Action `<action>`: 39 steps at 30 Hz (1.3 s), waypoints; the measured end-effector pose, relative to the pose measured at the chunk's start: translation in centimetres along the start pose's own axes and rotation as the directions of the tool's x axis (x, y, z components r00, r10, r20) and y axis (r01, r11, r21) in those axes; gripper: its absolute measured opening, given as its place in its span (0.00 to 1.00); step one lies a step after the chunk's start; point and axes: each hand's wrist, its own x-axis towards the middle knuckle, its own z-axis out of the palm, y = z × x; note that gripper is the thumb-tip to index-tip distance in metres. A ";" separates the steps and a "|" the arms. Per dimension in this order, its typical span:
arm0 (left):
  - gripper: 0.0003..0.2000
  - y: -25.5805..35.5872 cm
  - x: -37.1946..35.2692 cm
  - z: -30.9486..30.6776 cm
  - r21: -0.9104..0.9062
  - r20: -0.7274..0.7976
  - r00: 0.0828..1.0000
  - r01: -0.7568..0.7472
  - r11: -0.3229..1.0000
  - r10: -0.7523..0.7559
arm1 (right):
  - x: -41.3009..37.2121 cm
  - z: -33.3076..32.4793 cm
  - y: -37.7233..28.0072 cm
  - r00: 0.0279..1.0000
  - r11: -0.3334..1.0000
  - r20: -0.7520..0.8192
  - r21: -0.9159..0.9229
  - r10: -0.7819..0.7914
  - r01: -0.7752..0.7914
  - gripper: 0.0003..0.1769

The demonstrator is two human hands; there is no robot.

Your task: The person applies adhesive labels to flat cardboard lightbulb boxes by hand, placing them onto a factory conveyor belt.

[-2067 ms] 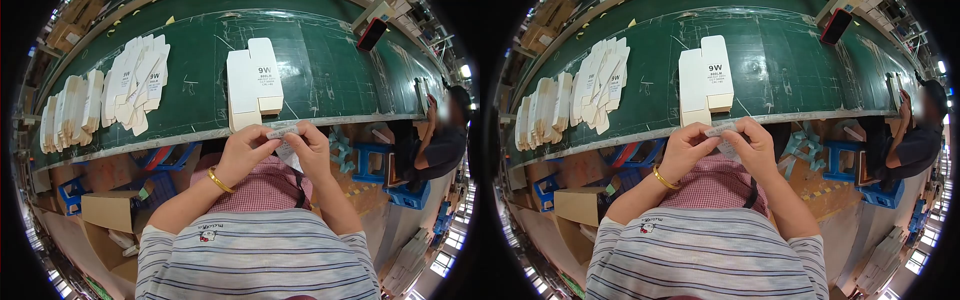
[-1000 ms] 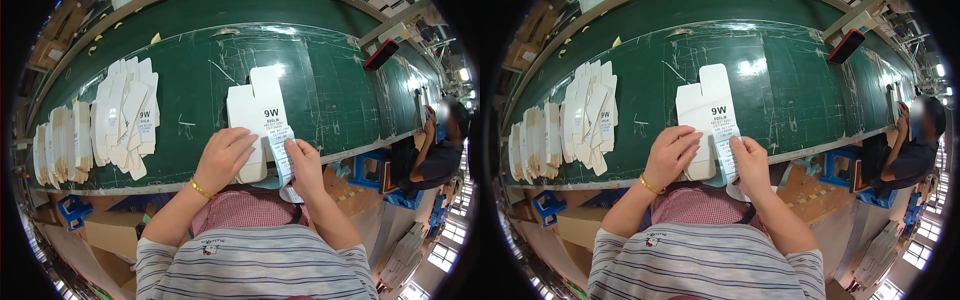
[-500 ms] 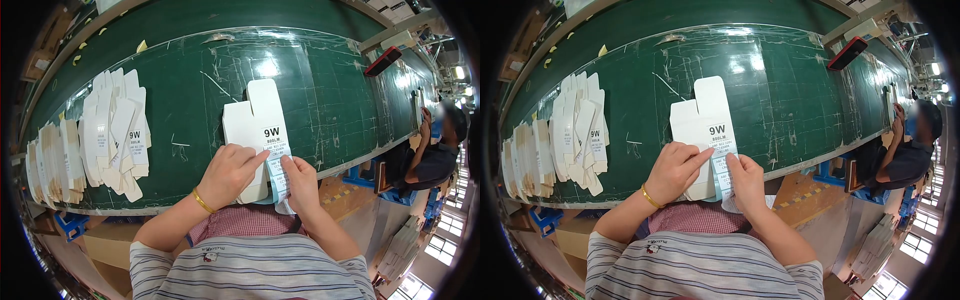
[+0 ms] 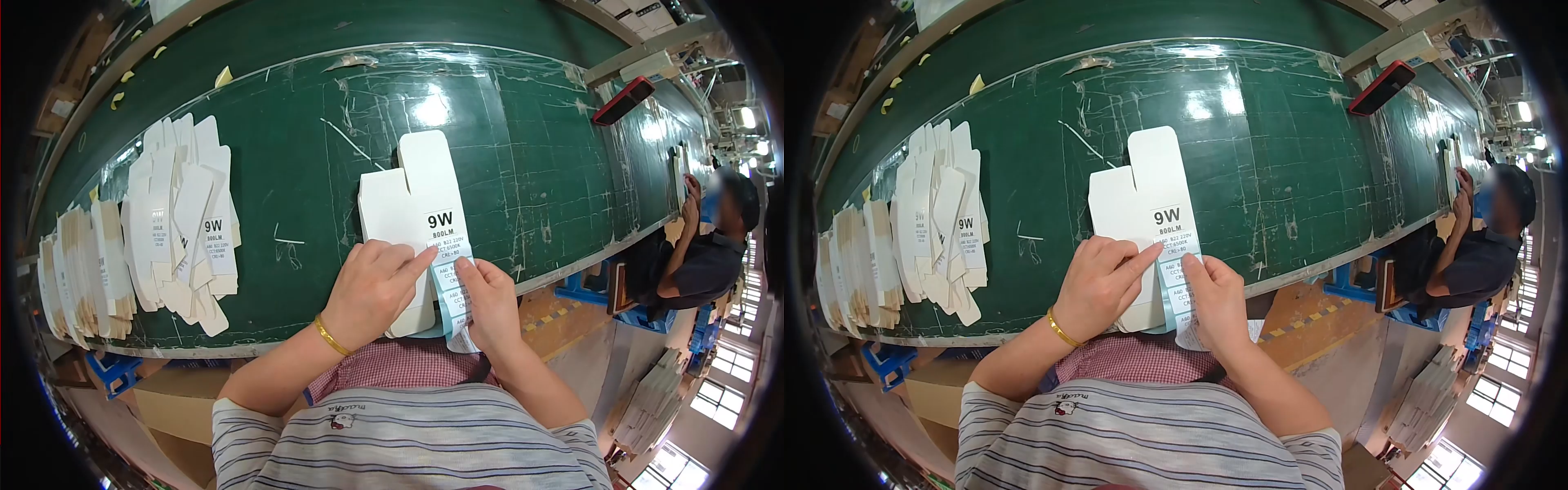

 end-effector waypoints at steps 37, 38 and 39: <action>0.17 -0.1 0.3 -0.1 0.145 0.046 0.989 -0.146 0.979 0.141 | -3.6 -10.3 6.9 0.981 0.869 0.153 -0.462 -0.118 0.177 0.09; 0.17 0.2 -0.2 -0.5 0.145 0.061 0.990 -0.136 0.980 0.128 | -3.8 -10.8 7.3 0.981 0.883 0.151 -0.436 -0.118 0.173 0.09; 0.16 0.6 -0.4 -0.5 0.161 0.057 0.989 -0.142 0.977 0.135 | -3.7 -11.2 7.8 0.978 0.889 0.163 -0.419 -0.128 0.187 0.09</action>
